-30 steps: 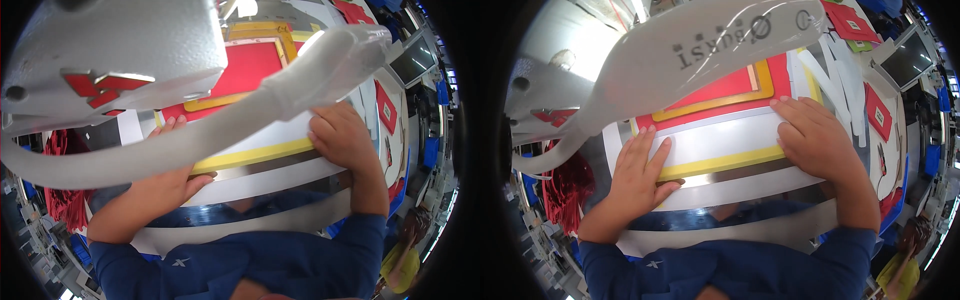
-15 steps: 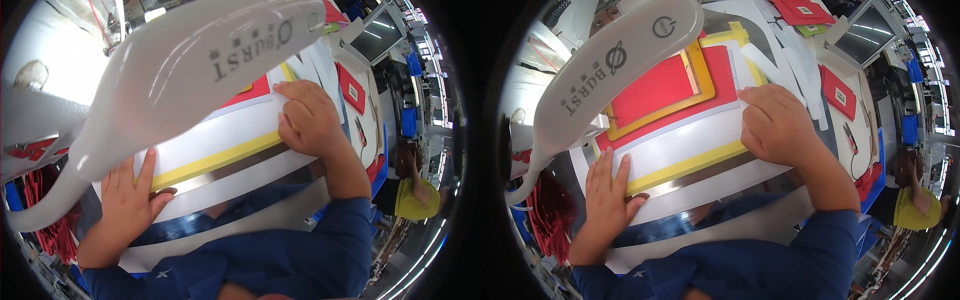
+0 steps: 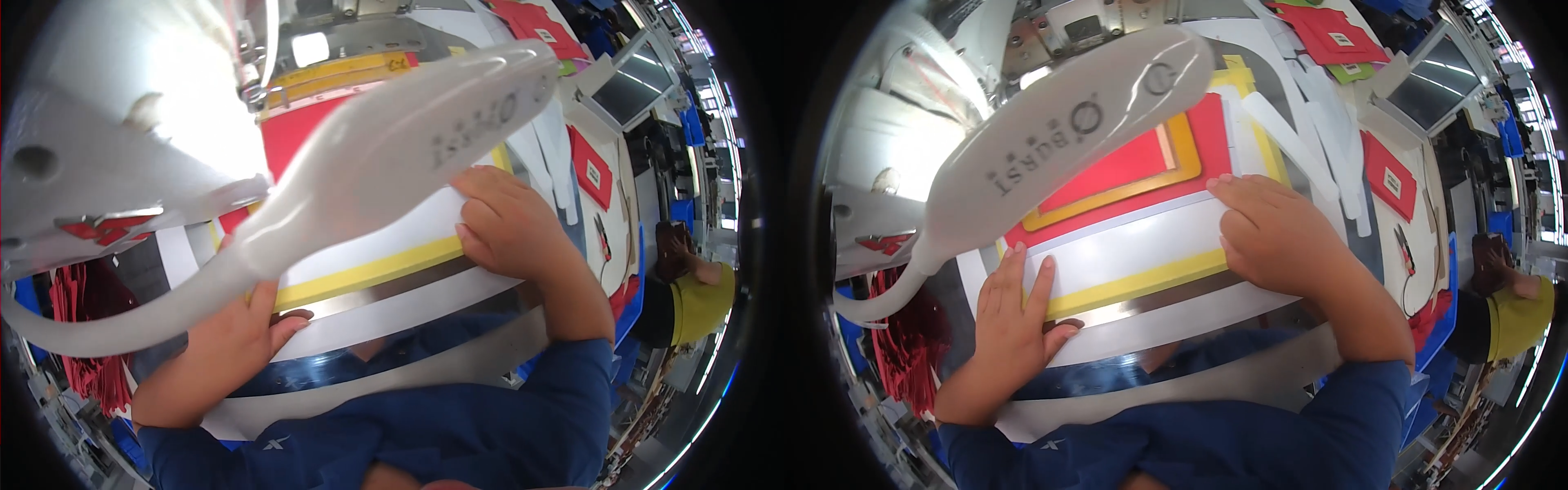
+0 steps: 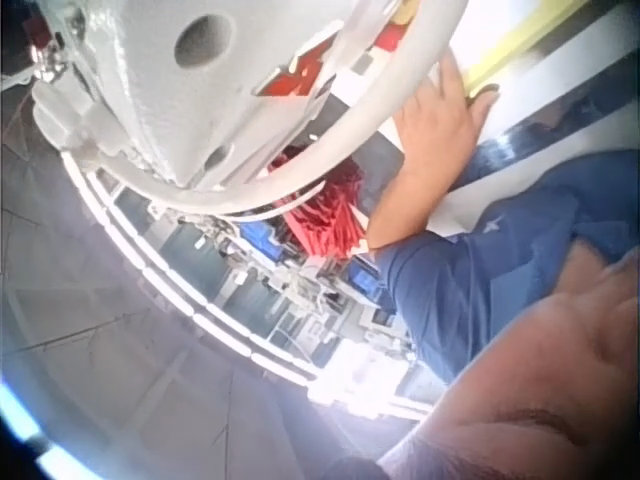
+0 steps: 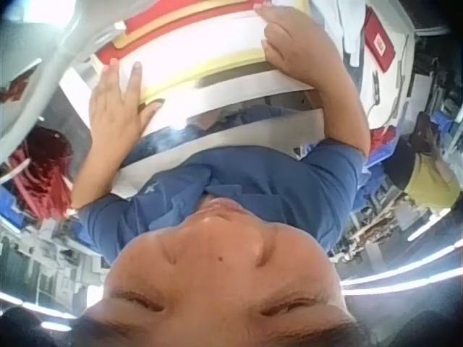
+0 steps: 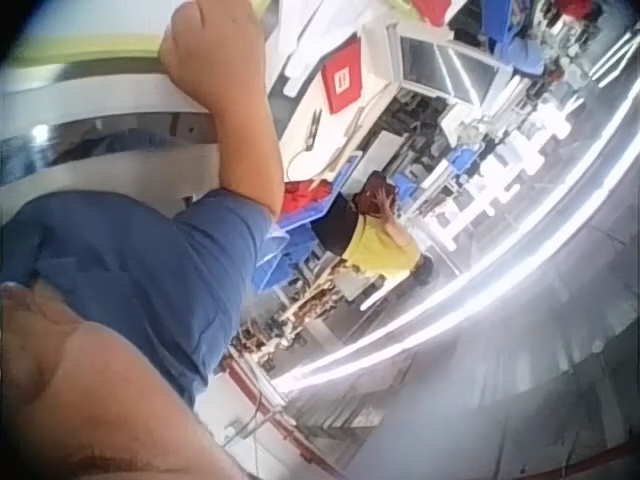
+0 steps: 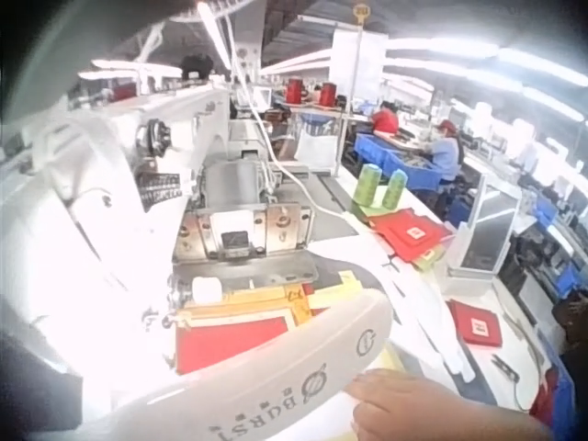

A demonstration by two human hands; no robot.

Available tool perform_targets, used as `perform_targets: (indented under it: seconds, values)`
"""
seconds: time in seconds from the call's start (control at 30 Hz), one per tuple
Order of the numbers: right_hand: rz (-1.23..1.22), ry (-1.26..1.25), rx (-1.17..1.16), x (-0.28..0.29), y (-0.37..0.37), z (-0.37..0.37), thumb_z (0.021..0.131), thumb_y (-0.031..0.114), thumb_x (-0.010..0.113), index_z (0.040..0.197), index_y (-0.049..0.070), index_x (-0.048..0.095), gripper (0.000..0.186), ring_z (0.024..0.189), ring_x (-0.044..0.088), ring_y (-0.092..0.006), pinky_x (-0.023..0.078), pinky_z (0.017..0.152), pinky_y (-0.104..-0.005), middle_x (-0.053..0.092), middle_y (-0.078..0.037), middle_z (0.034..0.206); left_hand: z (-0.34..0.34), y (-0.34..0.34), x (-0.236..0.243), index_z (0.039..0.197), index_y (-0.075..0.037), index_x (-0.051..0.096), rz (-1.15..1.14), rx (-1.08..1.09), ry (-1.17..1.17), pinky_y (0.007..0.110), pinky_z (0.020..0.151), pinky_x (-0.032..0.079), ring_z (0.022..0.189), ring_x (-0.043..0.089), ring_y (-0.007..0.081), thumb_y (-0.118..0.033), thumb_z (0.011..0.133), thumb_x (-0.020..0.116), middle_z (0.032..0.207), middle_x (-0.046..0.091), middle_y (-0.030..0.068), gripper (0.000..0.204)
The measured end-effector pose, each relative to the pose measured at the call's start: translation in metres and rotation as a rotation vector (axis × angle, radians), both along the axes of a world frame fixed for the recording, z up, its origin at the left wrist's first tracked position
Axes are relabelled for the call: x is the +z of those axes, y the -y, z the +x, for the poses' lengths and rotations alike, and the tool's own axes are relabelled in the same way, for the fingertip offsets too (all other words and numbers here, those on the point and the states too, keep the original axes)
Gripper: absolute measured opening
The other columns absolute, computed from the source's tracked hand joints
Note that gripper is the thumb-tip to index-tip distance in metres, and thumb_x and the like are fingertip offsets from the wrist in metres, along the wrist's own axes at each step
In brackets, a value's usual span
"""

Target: Sewing brand labels onto red fabric or leather components using an industrial sewing machine.

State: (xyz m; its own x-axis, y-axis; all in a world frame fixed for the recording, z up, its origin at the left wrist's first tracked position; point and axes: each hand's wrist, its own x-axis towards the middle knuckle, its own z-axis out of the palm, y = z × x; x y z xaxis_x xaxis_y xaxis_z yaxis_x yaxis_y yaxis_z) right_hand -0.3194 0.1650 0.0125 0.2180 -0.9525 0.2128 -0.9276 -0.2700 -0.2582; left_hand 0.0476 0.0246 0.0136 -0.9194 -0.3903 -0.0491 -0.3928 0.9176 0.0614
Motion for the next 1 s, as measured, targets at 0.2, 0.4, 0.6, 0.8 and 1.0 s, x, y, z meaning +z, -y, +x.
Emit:
perform_targets:
  seconds: [0.2,0.4,0.6,0.8,1.0]
  values:
    - [0.044,-0.045,-0.032,0.006,-0.007,0.002,0.085,0.011,0.074,0.087,0.004,0.06,0.016,0.109,0.065,-0.0417,0.052,0.098,-0.0524,0.067,-0.02,0.114,-0.004,0.002,-0.003,0.154,-0.001,0.055,0.011,-0.034,-0.067,0.058,0.115,0.043,0.14,0.053,0.0525,-0.062,0.089,0.076,0.152,0.051,0.0371,0.091]
    - [0.031,-0.003,-0.009,0.005,-0.007,-0.001,0.085,0.01,0.073,0.087,0.002,0.056,0.019,0.092,0.06,-0.0446,0.049,0.084,-0.054,0.06,-0.021,0.096,-0.012,0.002,0.002,0.149,-0.003,0.059,-0.007,-0.005,-0.133,0.052,0.117,0.044,0.139,0.055,0.0472,-0.064,0.092,0.071,0.145,0.057,0.0351,0.084]
    - [0.149,-0.061,-0.05,0.011,-0.012,-0.002,0.086,0.008,0.073,0.104,-0.001,0.066,0.021,0.126,0.065,-0.0459,0.051,0.106,-0.0534,0.068,-0.025,0.136,-0.007,0.004,-0.001,0.157,-0.002,0.052,0.106,-0.003,-0.082,0.057,0.117,0.044,0.14,0.053,0.0531,-0.062,0.088,0.078,0.152,0.049,0.0385,0.095]
    - [0.222,-0.1,-0.061,0.011,-0.012,-0.003,0.086,0.01,0.075,0.144,-0.006,0.061,0.062,0.14,0.06,-0.0442,0.045,0.119,-0.0527,0.062,-0.025,0.151,-0.008,0.006,0.005,0.156,-0.002,0.051,0.122,0.017,-0.058,0.056,0.116,0.044,0.141,0.053,0.052,-0.063,0.089,0.079,0.154,0.048,0.0369,0.095]
    - [0.188,-0.109,-0.067,0.009,-0.014,-0.002,0.085,0.014,0.076,0.149,-0.006,0.058,0.068,0.14,0.06,-0.0432,0.045,0.12,-0.0518,0.062,-0.025,0.151,-0.005,0.011,0.004,0.148,0.001,0.059,-0.025,-0.028,0.019,0.055,0.115,0.043,0.141,0.054,0.0489,-0.066,0.086,0.08,0.152,0.051,0.0353,0.093]
